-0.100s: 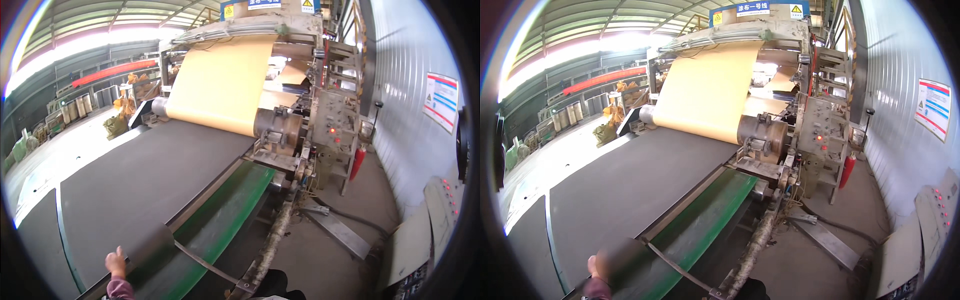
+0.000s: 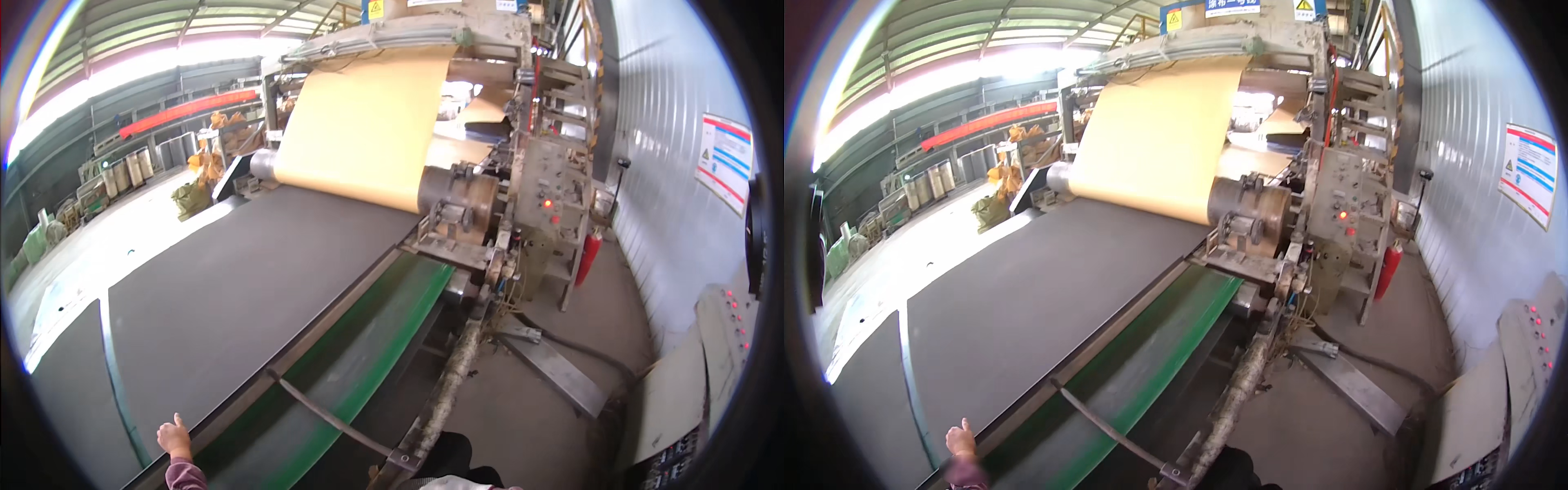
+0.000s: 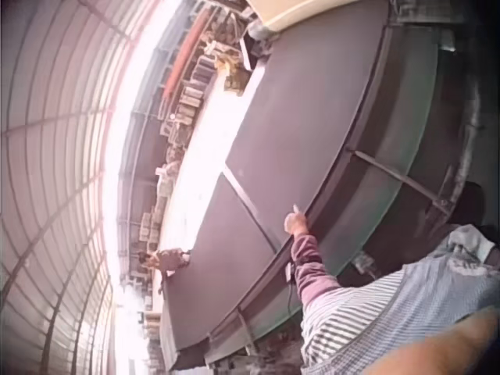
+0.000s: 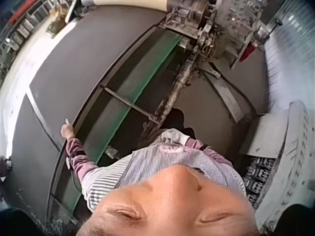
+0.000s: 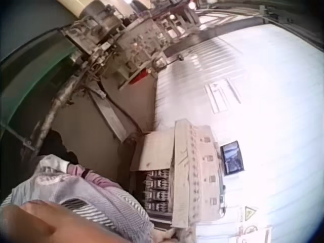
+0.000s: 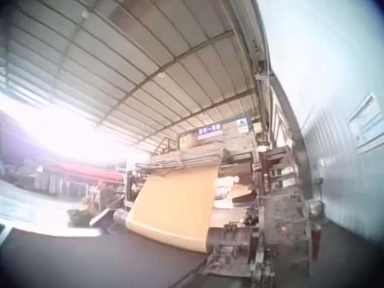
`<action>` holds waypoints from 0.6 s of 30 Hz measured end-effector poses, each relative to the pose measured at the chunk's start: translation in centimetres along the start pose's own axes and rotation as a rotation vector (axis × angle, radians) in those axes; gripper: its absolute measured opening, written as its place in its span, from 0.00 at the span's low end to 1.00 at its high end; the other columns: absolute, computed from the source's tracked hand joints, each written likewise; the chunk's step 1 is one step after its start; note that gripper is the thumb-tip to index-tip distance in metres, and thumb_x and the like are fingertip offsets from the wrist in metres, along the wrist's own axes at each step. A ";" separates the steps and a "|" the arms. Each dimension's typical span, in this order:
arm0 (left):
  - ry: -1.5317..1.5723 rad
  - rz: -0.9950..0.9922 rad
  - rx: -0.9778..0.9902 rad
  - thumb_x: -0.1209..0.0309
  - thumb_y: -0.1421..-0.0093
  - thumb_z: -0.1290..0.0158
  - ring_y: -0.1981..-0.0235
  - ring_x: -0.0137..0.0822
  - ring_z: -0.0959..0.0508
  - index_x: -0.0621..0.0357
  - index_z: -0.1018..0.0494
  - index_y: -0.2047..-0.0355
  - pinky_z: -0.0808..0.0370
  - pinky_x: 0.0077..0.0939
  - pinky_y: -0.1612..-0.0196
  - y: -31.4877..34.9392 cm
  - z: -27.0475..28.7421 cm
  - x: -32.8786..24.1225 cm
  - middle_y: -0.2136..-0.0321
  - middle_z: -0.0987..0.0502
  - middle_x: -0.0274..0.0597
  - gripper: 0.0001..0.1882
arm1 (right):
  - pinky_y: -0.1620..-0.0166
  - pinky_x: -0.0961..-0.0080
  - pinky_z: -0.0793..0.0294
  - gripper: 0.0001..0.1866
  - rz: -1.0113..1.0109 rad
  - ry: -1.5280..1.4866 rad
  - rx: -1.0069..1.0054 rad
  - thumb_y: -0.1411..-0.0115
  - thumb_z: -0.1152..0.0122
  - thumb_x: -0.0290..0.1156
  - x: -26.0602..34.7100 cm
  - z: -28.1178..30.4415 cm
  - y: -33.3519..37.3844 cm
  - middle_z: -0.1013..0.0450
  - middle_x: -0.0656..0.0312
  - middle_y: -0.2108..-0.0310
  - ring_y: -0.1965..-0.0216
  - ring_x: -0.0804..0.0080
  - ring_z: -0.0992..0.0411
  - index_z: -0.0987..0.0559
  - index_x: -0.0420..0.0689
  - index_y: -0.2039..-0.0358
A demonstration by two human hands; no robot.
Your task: Aligning and feeding large black material sheets onto a conveyor belt in an industrial facility.
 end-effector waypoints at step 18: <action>0.201 -0.381 0.159 0.43 0.46 0.58 0.61 0.45 0.27 0.66 0.23 0.75 0.32 0.36 0.56 4.7 0.8 -22.9 0.69 0.25 0.50 0.33 | 0.81 0.85 0.37 0.12 -0.063 0.039 0.000 0.43 0.46 0.36 1.0 -0.6 -0.1 0.29 0.67 0.83 0.84 0.83 0.35 0.21 0.42 0.76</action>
Point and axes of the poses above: each hand's wrist, its own y-axis away from the middle knuckle, its own z-axis out of the back of the hand, x = y × z, the point moved 1 cm from there along -y, towards the middle knuckle
